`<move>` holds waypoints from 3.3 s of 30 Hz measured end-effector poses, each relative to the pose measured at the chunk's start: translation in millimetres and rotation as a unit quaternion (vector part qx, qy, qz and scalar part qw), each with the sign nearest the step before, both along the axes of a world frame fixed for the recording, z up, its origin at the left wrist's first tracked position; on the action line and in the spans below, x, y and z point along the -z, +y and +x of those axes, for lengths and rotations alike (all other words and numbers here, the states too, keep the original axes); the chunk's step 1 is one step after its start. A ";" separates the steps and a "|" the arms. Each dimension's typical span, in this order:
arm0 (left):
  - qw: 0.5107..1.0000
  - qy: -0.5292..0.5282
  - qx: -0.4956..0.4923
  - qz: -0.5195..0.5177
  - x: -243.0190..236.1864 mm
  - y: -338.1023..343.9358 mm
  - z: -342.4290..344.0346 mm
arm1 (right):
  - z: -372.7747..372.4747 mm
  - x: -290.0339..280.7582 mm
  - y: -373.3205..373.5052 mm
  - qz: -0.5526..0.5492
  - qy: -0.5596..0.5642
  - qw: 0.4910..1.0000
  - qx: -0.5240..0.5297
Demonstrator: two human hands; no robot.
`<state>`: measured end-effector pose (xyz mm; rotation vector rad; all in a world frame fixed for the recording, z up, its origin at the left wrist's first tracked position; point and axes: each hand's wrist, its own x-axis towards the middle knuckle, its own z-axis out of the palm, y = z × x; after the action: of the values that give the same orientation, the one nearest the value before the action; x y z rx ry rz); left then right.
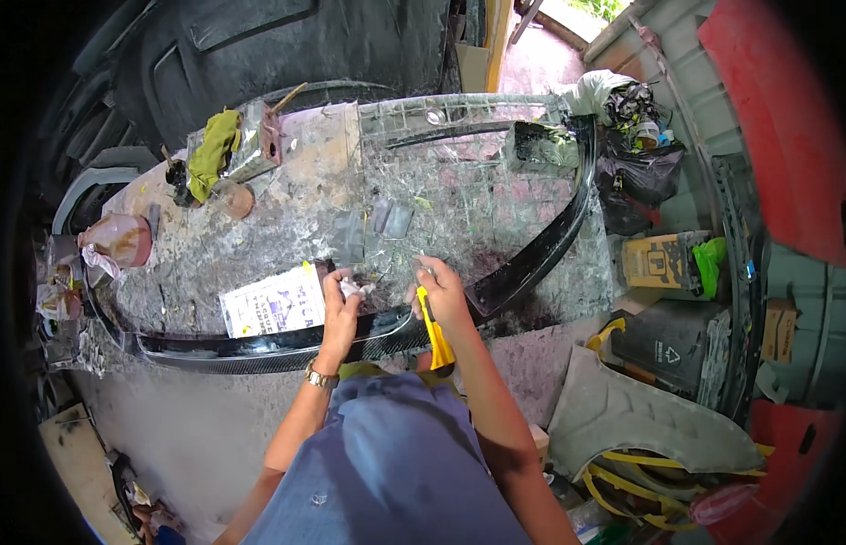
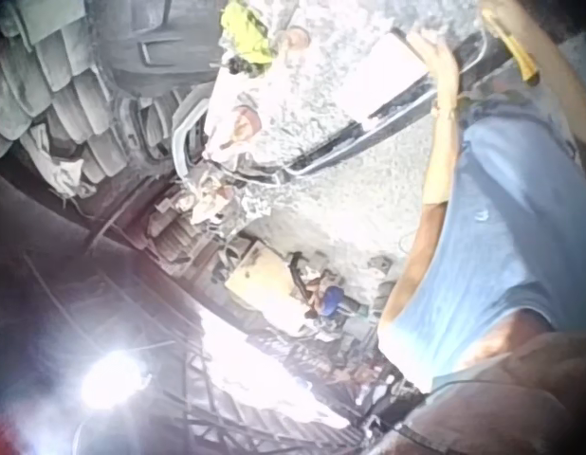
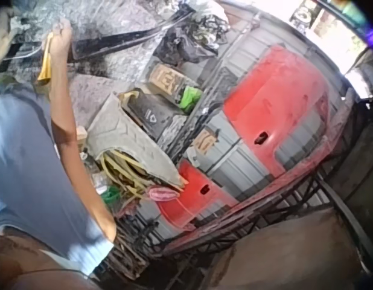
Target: Preparing a car trim piece by cutting and cleaning.
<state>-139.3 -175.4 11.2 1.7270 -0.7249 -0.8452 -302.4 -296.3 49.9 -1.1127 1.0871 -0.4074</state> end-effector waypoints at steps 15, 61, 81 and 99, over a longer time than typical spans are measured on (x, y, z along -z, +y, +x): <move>0.977 -0.163 0.131 -0.047 7.6 9.8 35.8 | -40.1 21.1 51.0 -0.172 0.233 0.948 -0.135; 0.948 -0.268 0.171 -0.024 19.2 16.4 31.0 | -20.9 23.8 93.6 -0.278 0.309 0.907 -0.063; 0.953 -0.250 0.168 -0.025 14.7 14.5 31.6 | -19.9 37.2 79.1 -0.250 0.262 0.932 -0.006; 0.955 -0.244 0.167 -0.021 18.0 16.7 30.2 | -14.2 31.5 110.9 -0.264 0.255 0.929 -0.051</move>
<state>-109.1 -158.6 -6.9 1.8206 -1.3863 -0.6150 -316.6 -185.4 18.5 -1.8161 1.4076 -0.3436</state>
